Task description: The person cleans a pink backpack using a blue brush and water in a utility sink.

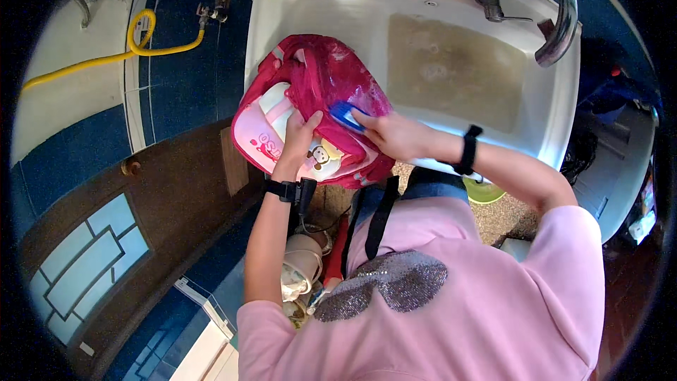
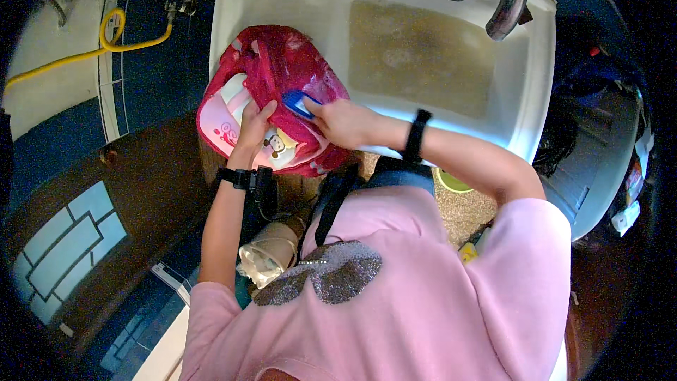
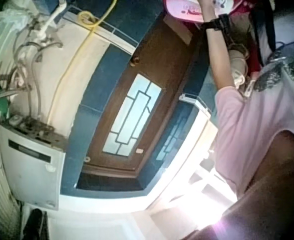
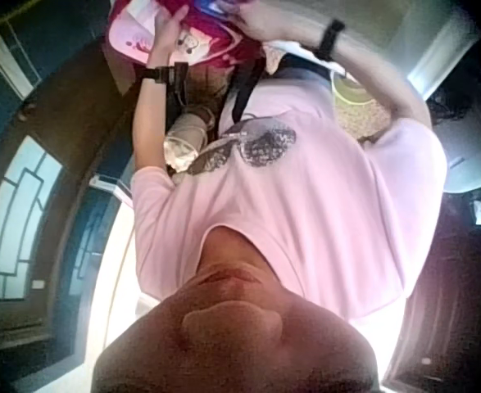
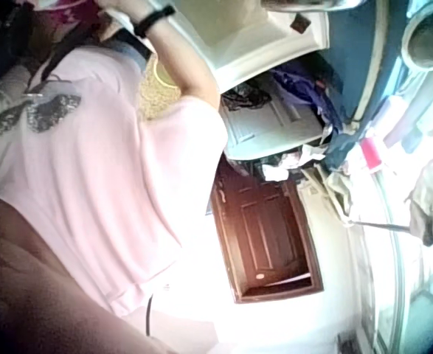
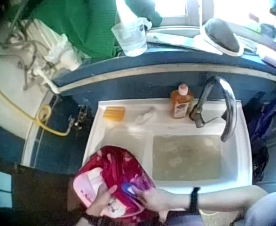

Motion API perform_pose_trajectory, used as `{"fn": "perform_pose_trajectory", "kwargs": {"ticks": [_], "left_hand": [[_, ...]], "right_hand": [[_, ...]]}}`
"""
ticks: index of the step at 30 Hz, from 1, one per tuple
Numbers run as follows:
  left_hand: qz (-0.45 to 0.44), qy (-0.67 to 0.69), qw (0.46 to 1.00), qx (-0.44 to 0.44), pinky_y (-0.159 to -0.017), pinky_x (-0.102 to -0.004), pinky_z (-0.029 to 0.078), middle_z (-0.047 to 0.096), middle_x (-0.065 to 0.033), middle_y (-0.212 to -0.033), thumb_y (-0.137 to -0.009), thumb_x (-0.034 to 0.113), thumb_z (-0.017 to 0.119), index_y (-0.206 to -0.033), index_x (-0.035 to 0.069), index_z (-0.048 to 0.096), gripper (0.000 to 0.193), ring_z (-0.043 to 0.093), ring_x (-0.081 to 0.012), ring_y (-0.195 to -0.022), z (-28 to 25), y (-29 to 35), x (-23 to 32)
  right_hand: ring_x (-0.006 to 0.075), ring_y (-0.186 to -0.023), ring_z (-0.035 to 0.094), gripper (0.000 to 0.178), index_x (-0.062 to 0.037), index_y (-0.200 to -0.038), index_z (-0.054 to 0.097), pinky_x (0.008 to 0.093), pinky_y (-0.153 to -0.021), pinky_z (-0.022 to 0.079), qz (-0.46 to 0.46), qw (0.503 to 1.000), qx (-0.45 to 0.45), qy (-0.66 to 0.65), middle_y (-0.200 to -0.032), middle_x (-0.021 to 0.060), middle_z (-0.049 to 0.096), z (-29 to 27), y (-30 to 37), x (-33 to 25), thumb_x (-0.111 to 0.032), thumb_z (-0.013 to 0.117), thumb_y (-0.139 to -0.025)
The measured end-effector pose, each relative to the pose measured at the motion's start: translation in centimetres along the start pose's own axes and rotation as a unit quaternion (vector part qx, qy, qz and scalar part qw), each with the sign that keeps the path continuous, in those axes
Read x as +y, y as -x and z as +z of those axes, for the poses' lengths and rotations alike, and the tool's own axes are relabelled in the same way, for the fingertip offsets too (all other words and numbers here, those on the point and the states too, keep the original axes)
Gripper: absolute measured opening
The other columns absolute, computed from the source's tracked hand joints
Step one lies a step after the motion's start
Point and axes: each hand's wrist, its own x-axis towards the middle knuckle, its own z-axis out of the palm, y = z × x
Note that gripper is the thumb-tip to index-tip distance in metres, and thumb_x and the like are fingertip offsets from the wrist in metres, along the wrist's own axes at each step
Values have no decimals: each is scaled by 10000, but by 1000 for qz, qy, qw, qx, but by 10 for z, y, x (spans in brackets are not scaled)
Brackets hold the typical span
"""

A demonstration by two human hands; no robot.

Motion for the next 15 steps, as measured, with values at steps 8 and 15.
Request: {"fn": "perform_pose_trajectory", "kwargs": {"ticks": [8,15], "left_hand": [[34,-6,999,18,-837,-296,432,557,-60,-1085,-875,86,490,-1170,13,458,306,545,-159,-944,-15,-5,-18],[39,37,998,22,-747,-246,462,583,-55,-1040,-863,118,519,-1116,14,485,275,568,-115,-865,-5,-1,-11]], "right_hand": [[417,-652,560,417,-24,-1242,381,492,-620,432,24,1000,5,1,-712,263,562,-5,-20,-7,-215,408,-872],[413,-658,568,447,-50,-1297,326,496,-599,439,59,997,-26,33,-739,259,573,-7,1,-2,-184,394,-876]]}}
